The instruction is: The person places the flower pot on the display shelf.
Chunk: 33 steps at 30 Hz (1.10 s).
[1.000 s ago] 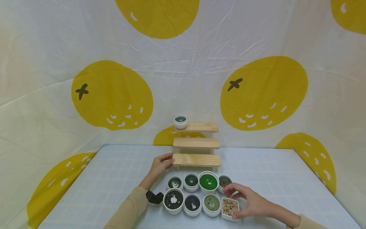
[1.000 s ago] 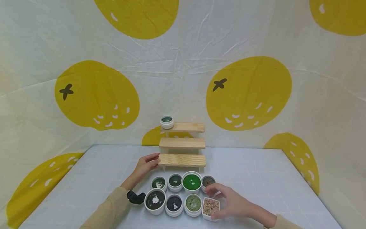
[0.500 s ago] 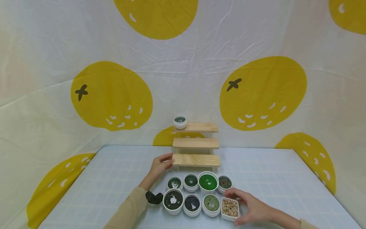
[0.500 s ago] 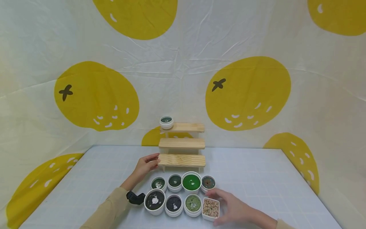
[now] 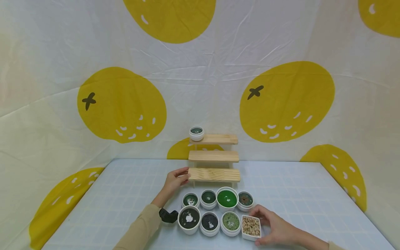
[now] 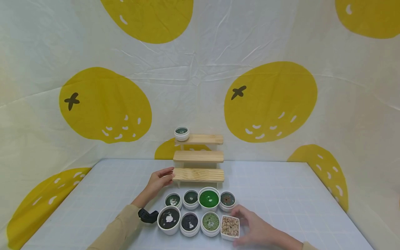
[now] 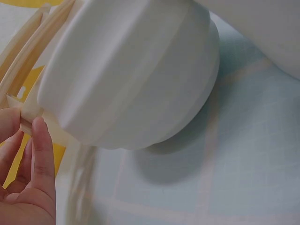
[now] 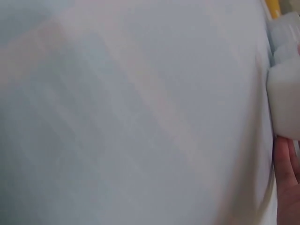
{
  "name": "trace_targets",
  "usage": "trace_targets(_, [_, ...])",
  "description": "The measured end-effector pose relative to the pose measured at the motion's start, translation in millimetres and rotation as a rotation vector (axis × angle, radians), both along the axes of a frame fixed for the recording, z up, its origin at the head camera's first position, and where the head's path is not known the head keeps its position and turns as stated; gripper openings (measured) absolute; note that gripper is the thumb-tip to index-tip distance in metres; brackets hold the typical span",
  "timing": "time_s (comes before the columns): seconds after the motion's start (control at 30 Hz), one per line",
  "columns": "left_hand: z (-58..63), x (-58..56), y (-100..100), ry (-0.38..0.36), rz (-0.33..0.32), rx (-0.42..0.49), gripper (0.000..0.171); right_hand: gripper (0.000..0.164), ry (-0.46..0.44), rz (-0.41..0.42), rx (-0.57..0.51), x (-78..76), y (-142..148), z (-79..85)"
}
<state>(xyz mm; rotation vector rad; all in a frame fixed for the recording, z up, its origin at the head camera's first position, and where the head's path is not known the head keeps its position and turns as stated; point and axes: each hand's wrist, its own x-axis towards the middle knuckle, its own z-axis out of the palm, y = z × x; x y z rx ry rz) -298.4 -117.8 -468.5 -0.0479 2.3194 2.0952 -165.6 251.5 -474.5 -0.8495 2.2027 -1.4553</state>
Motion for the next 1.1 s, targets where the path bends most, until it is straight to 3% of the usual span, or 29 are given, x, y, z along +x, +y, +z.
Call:
trace_targets(0.27, [-0.3, -0.2, 0, 0.0, 0.002, -0.012, 0.04, 0.051, 0.026, -0.023, -0.062, 1.3, 1, -3.0])
trace_targets(0.63, [0.9, 0.4, 0, -0.005, 0.008, -0.022, 0.039, 0.053, 0.056, -0.082, -0.042, 1.9, 0, 5.4])
trace_targets(1.1, [-2.5, -1.4, 0, -0.015, -0.002, -0.037, 0.04, 0.051, 0.205, -0.017, -0.138, -2.8, -6, 23.0])
